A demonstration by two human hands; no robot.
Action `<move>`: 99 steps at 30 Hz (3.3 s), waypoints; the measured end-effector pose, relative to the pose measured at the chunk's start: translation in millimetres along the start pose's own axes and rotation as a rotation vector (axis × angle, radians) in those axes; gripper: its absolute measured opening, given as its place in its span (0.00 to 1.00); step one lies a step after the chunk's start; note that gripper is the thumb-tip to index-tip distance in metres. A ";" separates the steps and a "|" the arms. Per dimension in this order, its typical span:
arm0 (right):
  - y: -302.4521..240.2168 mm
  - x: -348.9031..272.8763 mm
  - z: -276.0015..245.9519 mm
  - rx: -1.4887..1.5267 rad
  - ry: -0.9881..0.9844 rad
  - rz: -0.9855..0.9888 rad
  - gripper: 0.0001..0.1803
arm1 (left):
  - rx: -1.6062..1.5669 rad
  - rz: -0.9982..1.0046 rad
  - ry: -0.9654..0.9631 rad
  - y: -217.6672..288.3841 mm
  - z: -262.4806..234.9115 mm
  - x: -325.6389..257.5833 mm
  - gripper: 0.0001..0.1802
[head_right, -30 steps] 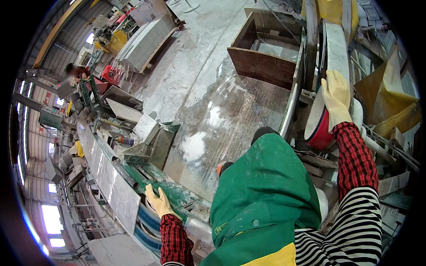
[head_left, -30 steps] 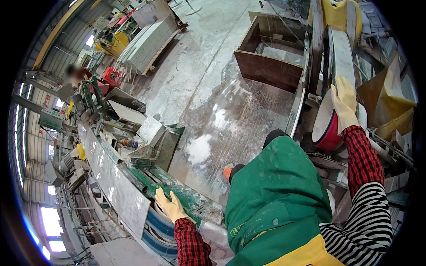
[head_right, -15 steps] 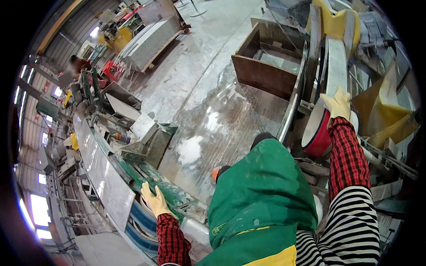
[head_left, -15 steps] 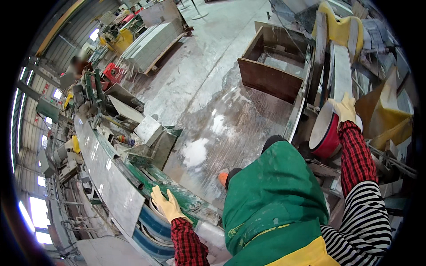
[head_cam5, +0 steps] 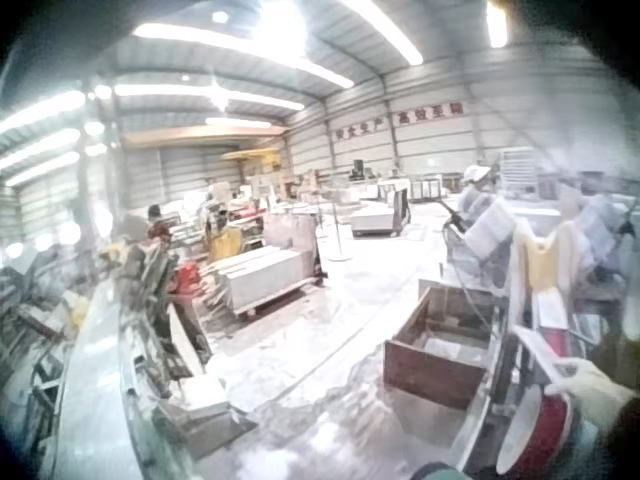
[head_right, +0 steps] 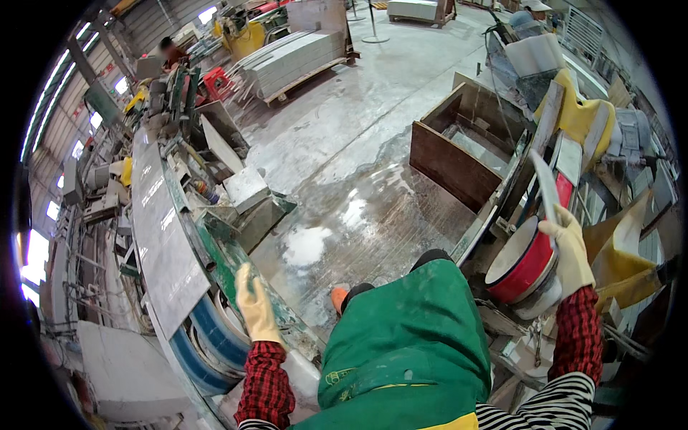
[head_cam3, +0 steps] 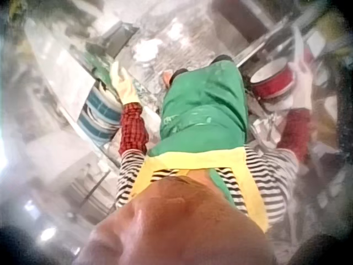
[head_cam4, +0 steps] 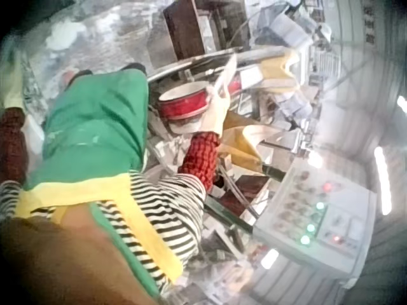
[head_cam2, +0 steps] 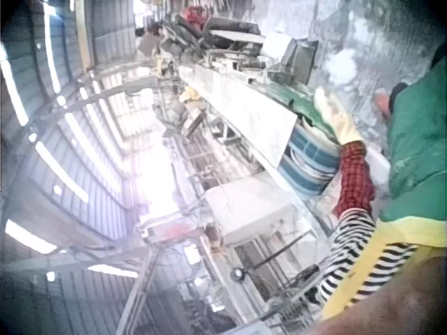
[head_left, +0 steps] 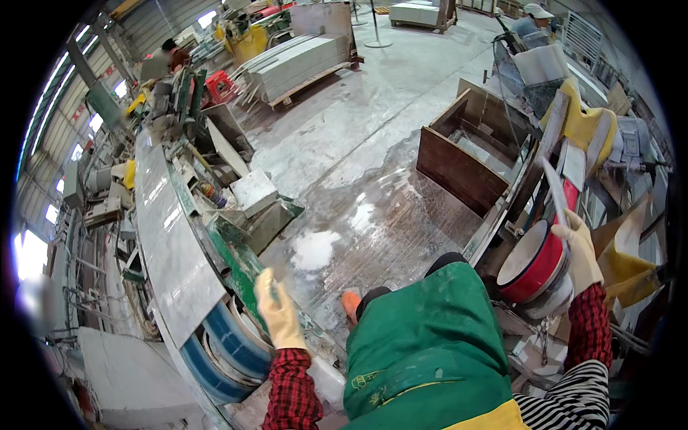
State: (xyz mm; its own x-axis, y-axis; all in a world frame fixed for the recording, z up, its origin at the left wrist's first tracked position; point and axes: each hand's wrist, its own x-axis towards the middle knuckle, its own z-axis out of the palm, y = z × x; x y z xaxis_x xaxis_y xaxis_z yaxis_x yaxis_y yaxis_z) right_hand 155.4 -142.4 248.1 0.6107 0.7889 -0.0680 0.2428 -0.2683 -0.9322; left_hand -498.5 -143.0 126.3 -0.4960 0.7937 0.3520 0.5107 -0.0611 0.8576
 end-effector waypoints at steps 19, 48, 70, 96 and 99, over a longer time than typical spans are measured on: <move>-154.8 -197.7 328.7 -0.087 -1.199 -1.677 0.33 | -1.150 -0.590 0.183 96.4 -64.3 -83.0 0.27; 214.7 165.4 -43.2 -1.059 0.208 -0.218 0.36 | -0.294 -0.495 0.032 -160.4 -238.0 -4.6 0.23; 153.7 124.5 -10.7 -0.896 0.527 -0.648 0.29 | -0.246 -0.375 0.175 -19.5 -119.6 -25.8 0.37; 127.9 229.9 -18.3 -1.076 0.513 -0.576 0.24 | 0.821 -0.033 -0.142 -61.2 -10.7 22.4 0.27; 140.4 236.4 -24.1 -1.141 0.478 -0.563 0.26 | 0.907 -0.034 -0.183 -69.3 -13.6 25.6 0.33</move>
State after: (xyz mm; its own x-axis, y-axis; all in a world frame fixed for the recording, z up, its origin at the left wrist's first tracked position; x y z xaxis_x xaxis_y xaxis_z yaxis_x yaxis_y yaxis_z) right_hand 352.0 -6.9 109.8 0.3653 0.7381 0.5672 0.8851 -0.4642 0.0340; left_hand -556.2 -126.7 81.0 -0.4420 0.8742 0.2011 0.8903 0.4001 0.2174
